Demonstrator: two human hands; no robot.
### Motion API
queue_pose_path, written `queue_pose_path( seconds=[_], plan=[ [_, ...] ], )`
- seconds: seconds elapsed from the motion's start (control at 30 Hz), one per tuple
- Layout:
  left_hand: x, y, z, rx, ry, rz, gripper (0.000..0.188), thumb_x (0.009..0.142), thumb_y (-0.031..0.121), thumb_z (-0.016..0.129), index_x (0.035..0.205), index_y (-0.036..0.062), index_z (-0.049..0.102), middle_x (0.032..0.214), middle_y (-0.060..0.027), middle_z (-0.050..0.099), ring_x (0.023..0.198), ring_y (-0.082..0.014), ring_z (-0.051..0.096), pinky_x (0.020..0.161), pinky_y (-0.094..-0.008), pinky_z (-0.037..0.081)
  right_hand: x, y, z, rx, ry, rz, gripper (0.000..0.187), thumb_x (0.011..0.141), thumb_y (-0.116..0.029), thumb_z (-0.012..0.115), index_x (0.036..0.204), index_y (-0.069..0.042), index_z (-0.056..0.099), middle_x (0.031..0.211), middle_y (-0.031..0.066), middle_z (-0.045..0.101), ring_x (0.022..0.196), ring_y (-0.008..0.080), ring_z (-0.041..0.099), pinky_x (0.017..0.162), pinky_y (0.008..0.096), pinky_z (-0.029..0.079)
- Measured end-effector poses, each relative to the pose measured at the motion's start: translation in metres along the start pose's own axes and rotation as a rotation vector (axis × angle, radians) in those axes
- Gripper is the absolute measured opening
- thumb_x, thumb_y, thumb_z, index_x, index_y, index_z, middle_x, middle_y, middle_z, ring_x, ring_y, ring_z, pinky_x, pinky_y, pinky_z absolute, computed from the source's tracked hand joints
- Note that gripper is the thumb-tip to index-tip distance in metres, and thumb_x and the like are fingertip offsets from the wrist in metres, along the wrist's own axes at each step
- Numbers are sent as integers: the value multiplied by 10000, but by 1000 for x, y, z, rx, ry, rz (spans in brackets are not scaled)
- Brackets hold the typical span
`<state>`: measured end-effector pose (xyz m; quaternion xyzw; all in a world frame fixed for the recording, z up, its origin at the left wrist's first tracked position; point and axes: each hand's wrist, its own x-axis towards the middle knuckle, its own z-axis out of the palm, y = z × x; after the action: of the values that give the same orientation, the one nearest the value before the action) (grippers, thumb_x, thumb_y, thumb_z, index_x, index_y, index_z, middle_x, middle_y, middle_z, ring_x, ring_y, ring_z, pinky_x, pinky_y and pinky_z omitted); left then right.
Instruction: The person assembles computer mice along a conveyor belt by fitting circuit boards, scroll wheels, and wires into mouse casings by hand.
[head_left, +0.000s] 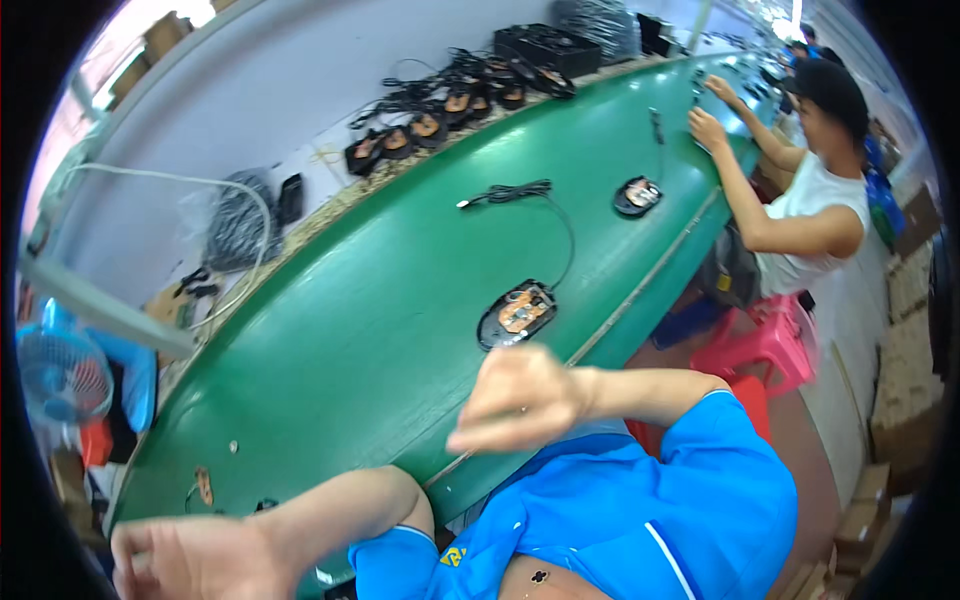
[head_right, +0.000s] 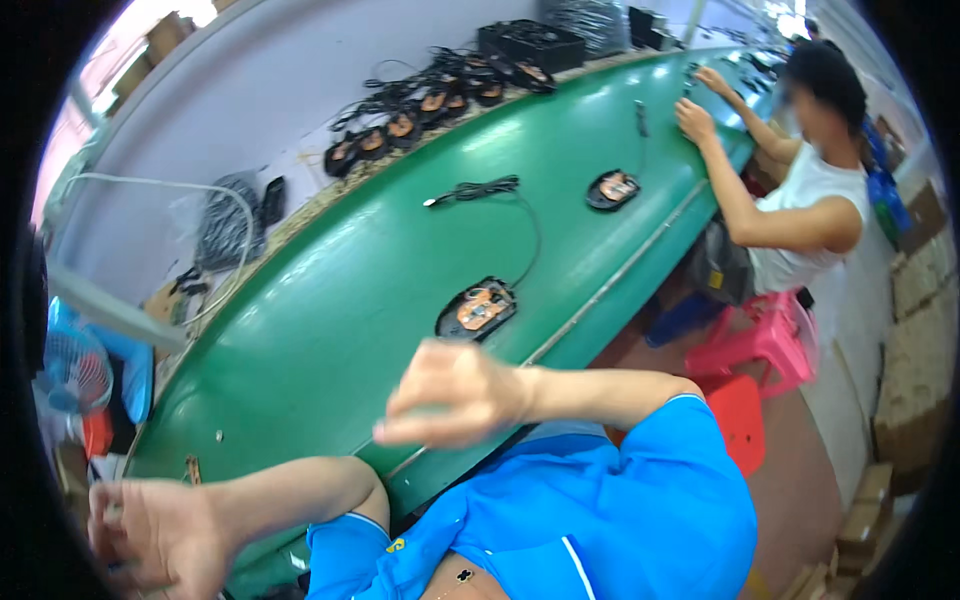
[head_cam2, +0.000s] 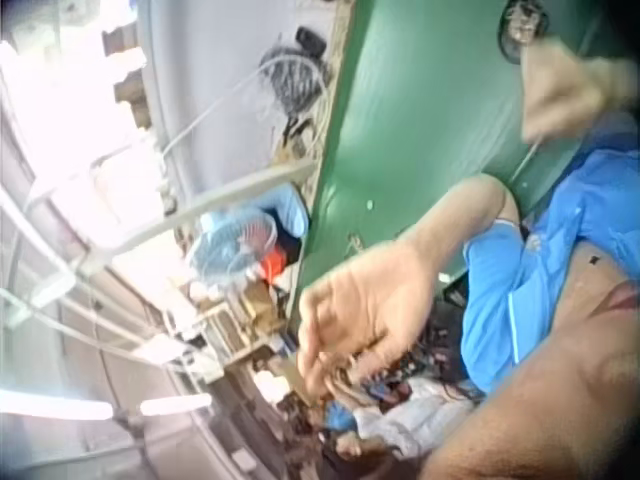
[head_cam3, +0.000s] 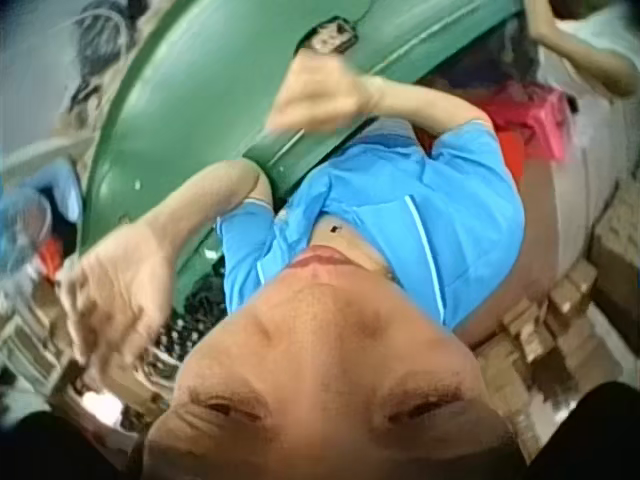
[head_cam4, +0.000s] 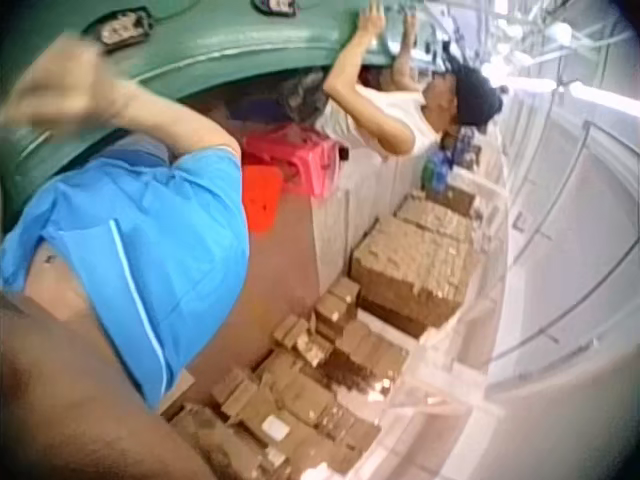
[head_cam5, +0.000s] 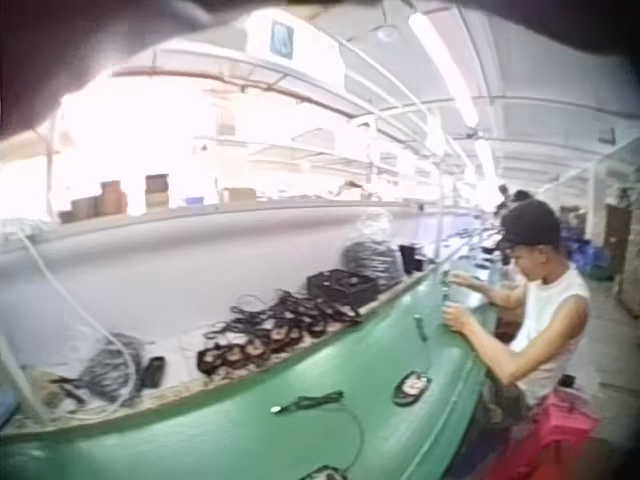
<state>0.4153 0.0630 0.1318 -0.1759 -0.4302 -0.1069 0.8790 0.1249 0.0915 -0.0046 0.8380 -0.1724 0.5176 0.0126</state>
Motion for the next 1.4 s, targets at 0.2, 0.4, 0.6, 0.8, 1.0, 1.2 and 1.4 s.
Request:
queue_pose_path(
  seconds=[0.2, 0.4, 0.6, 0.8, 1.0, 1.2, 1.4],
  plan=[
    [-15, 5, 12, 140, -167, -68, 271, 1005, 122, 470, 1223, 68, 622, 1281, -144, 593, 1005, -222, 577, 912, -363, 426, -43, -25, 69, 340, -326, -324, 168, 899, -150, 634, 1056, -94, 659, 886, 78, 561, 757, 230, 533, 692, 347, 431],
    [-26, -6, 23, 178, -218, -82, 304, 1036, 172, 437, 1256, 70, 621, 1165, -147, 632, 950, -215, 564, 868, -356, 424, -54, -29, 95, 500, -489, -521, 137, 911, -187, 616, 1004, -92, 646, 888, 87, 559, 839, 255, 538, 724, 378, 416],
    [-75, -110, 23, 622, -330, -267, 296, 1040, 93, 467, 1297, 48, 607, 1021, -126, 702, 903, -215, 661, 794, -326, 547, -55, -20, 98, 570, -517, -455, 156, 894, -204, 611, 1006, -99, 644, 924, 113, 572, 903, 283, 544, 766, 400, 423],
    [-188, -263, -62, 1107, -823, -976, 405, 925, 209, 689, 1297, 55, 637, 1212, -156, 631, 1116, -263, 589, 927, -381, 513, -53, -20, 105, 577, -556, -413, 183, 897, -208, 604, 1023, -84, 647, 973, 134, 591, 927, 299, 552, 793, 407, 440],
    [-273, -298, -97, 1398, -1014, -852, 529, 911, 277, 672, 1381, 69, 546, 1357, -171, 554, 1254, -358, 485, 1058, -483, 406, -61, -12, 119, 615, -429, -335, 195, 899, -244, 582, 910, -54, 626, 951, 160, 614, 917, 339, 568, 810, 441, 460],
    [-304, -298, -105, 1429, -1070, -834, 527, 923, 341, 645, 1383, 96, 569, 1387, -167, 547, 1261, -373, 486, 1066, -487, 404, -59, -12, 119, 686, -442, -262, 211, 902, -232, 573, 924, -33, 637, 998, 180, 622, 946, 348, 576, 830, 445, 466],
    [-307, -294, -111, 1547, -1224, -833, 497, 936, 373, 601, 1326, 65, 602, 1314, -178, 607, 1209, -380, 541, 1052, -500, 421, -55, -11, 114, 689, -514, -241, 239, 903, -227, 574, 1005, -31, 665, 1063, 175, 636, 1014, 343, 587, 907, 457, 471]
  ],
)
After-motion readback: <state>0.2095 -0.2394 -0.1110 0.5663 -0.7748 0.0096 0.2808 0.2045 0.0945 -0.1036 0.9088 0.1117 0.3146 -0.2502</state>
